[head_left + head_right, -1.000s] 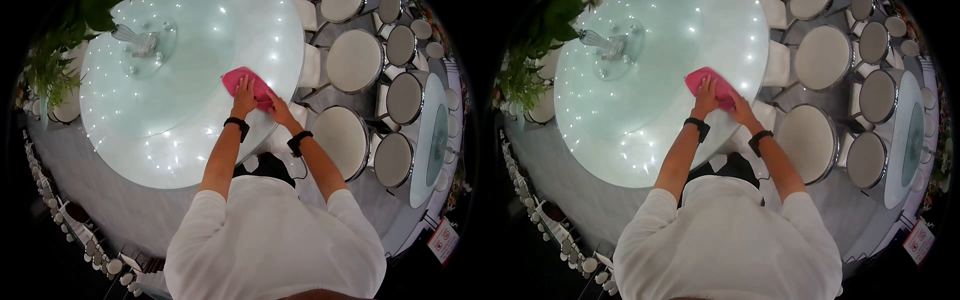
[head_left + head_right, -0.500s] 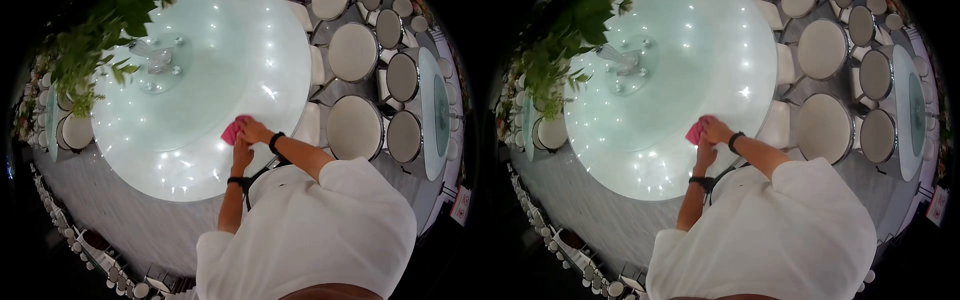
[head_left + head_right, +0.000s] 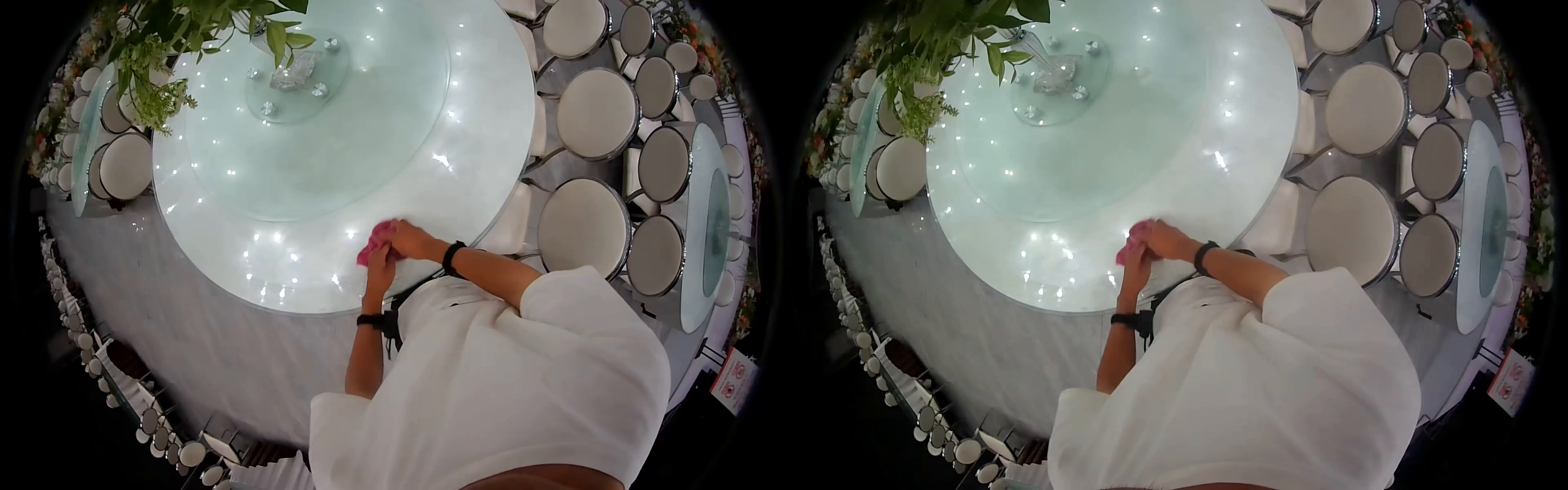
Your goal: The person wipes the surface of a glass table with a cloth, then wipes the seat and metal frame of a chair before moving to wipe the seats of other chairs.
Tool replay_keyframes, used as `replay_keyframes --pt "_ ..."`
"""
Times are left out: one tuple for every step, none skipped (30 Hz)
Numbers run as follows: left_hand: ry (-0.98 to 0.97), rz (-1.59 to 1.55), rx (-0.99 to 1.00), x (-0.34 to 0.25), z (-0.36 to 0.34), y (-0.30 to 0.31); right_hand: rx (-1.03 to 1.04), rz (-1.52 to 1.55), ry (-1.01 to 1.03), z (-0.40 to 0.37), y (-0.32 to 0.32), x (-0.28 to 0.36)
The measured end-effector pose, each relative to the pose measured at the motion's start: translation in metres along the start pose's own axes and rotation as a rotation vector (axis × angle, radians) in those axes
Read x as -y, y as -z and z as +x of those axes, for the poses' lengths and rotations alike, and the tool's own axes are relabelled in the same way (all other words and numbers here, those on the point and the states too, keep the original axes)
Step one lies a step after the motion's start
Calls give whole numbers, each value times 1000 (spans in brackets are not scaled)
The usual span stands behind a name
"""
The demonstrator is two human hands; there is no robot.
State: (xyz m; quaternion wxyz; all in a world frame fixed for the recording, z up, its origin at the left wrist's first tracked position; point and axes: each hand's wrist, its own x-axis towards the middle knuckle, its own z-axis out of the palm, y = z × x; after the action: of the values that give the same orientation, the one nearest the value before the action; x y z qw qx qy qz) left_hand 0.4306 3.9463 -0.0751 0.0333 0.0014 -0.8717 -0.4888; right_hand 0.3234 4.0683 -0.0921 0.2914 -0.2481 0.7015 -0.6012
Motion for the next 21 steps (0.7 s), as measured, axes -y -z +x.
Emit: replay_keyframes --pt "-45 -76 0 -23 24 0 -75 94 166 9 24 19" --pt "-93 -149 4 -40 50 2 -206 587 -324 9 50 54" --pt "-126 -132 -18 -39 74 3 -168 31 -119 10 80 68" --pt "-158 -118 -38 -39 96 2 -228 -26 -194 13 103 84" --pt "-123 -7 -95 -52 115 15 -542 -585 111 20 118 35" --pt "-86 105 -155 -59 132 32 -630 -558 63 30 138 27" --pt "-63 160 -235 -51 146 42 -675 -541 79 43 155 26" --pt "-36 219 -320 -41 157 56 -685 -576 44 58 168 34" --pt "-1 216 -363 -27 162 66 -666 -583 11 71 173 45" --pt "3 225 -369 -10 159 72 -648 -585 -23 83 173 48" --pt "137 336 -309 7 154 77 -642 -578 -18 95 165 49" --pt "272 443 -248 24 150 78 -618 -604 -78 108 153 41" --pt "345 524 -186 32 139 81 -595 -630 -139 119 139 48" --pt "349 528 -187 40 126 85 -448 -444 -204 125 126 54" --pt "354 611 -102 37 112 91 -507 -505 -146 131 106 44" --pt "357 692 -14 35 104 96 -567 -566 -90 136 86 34" --pt "361 695 -10 33 100 100 -585 -648 -40 134 65 43" --pt "412 710 17 32 96 101 -600 -731 10 127 44 54" --pt "465 722 42 30 94 100 -542 -734 -46 123 23 53" --pt "470 717 38 33 93 98 -484 -739 -97 119 9 51" --pt "462 698 -1 39 93 95 -358 -599 -173 112 7 64"
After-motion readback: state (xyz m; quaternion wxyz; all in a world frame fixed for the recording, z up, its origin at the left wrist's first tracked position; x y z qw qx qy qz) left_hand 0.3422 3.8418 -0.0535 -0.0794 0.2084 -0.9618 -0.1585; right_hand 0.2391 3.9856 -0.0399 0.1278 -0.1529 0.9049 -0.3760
